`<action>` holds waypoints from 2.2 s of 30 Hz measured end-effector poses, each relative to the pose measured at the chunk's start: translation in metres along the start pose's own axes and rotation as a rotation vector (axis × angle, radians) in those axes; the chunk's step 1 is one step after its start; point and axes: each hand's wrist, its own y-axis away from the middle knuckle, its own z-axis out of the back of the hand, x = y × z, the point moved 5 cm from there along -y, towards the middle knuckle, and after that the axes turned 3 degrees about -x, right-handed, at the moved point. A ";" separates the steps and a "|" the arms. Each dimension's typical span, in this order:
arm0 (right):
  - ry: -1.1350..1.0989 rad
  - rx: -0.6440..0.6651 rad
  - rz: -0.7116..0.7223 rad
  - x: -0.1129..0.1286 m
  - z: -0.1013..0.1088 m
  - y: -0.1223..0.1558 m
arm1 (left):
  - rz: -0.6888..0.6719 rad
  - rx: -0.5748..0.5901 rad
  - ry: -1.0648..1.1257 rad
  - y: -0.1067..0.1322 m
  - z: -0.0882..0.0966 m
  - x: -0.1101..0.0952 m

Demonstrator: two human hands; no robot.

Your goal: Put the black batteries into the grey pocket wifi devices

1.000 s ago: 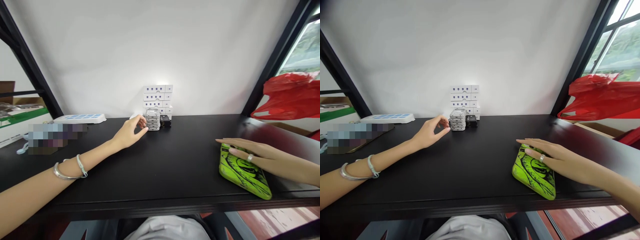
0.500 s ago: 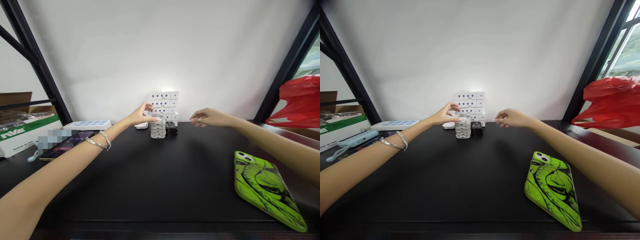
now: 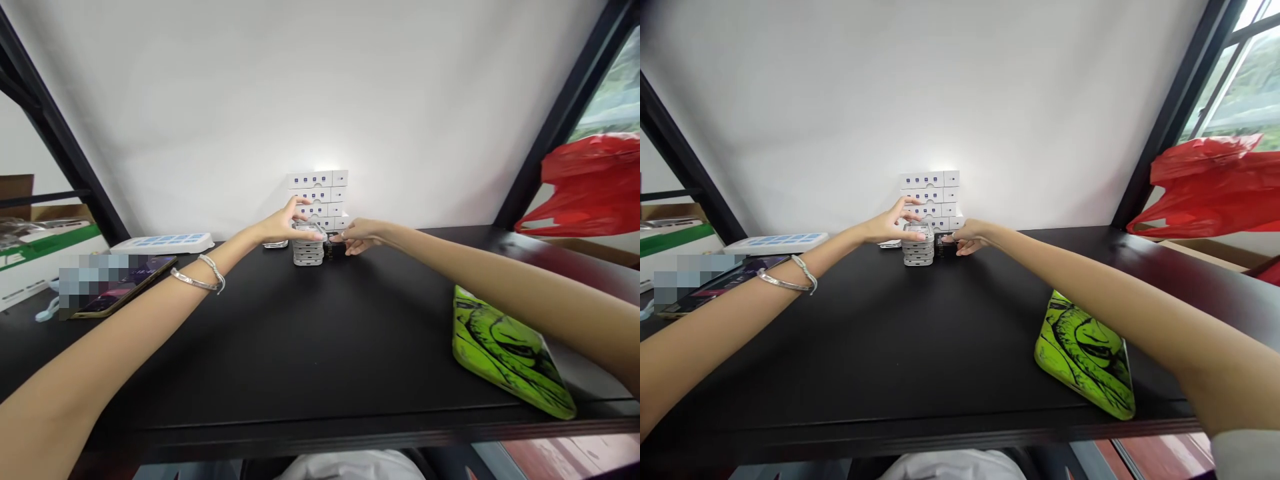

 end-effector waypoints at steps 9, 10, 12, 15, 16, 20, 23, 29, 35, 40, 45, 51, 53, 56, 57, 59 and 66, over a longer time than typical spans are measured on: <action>-0.297 0.017 -0.144 -0.013 0.019 0.011 | -0.024 -0.048 -0.075 -0.004 -0.002 -0.003; -0.352 0.015 -0.129 -0.012 0.021 0.017 | -0.006 -0.035 -0.062 -0.005 -0.003 -0.003; -0.447 0.000 -0.084 -0.008 0.027 0.033 | 0.003 -0.059 -0.056 -0.004 -0.003 -0.009; -0.548 -0.094 -0.001 0.000 0.035 0.063 | -0.074 -0.125 -0.014 0.012 -0.005 -0.034; -0.560 -0.131 0.036 0.003 0.036 0.073 | -0.113 -0.114 0.026 0.022 -0.010 -0.045; -0.478 -0.122 0.211 0.021 0.018 0.100 | -0.130 0.009 0.124 0.068 -0.040 -0.084; -0.345 0.002 0.285 0.030 -0.012 0.104 | -0.100 0.005 0.205 0.094 -0.061 -0.095; 0.100 0.108 0.370 0.025 -0.052 0.106 | 0.050 -0.058 0.230 0.105 -0.078 -0.081; 0.452 0.077 0.508 0.031 -0.055 0.120 | 0.092 -0.043 0.242 0.107 -0.075 -0.085; 0.657 0.387 0.575 0.040 -0.060 0.138 | 0.115 -0.100 0.272 0.108 -0.077 -0.089; 0.781 0.372 0.528 0.041 -0.060 0.141 | 0.082 -0.151 0.287 0.108 -0.076 -0.089; 0.885 0.326 0.476 0.043 -0.050 0.148 | 0.058 -0.037 0.378 0.111 -0.077 -0.095; 0.951 0.321 0.413 0.042 -0.040 0.149 | 0.045 -0.003 0.412 0.112 -0.077 -0.096; 1.025 0.303 0.225 0.029 -0.014 0.142 | 0.050 -0.030 0.406 0.109 -0.074 -0.092; 1.032 0.290 0.165 0.024 -0.004 0.137 | 0.059 -0.051 0.389 0.107 -0.073 -0.089; 1.012 0.245 0.081 0.012 0.018 0.120 | 0.082 -0.086 0.347 0.103 -0.071 -0.081; 0.848 0.219 0.060 -0.022 0.061 0.043 | 0.081 -0.104 0.268 0.102 -0.070 -0.077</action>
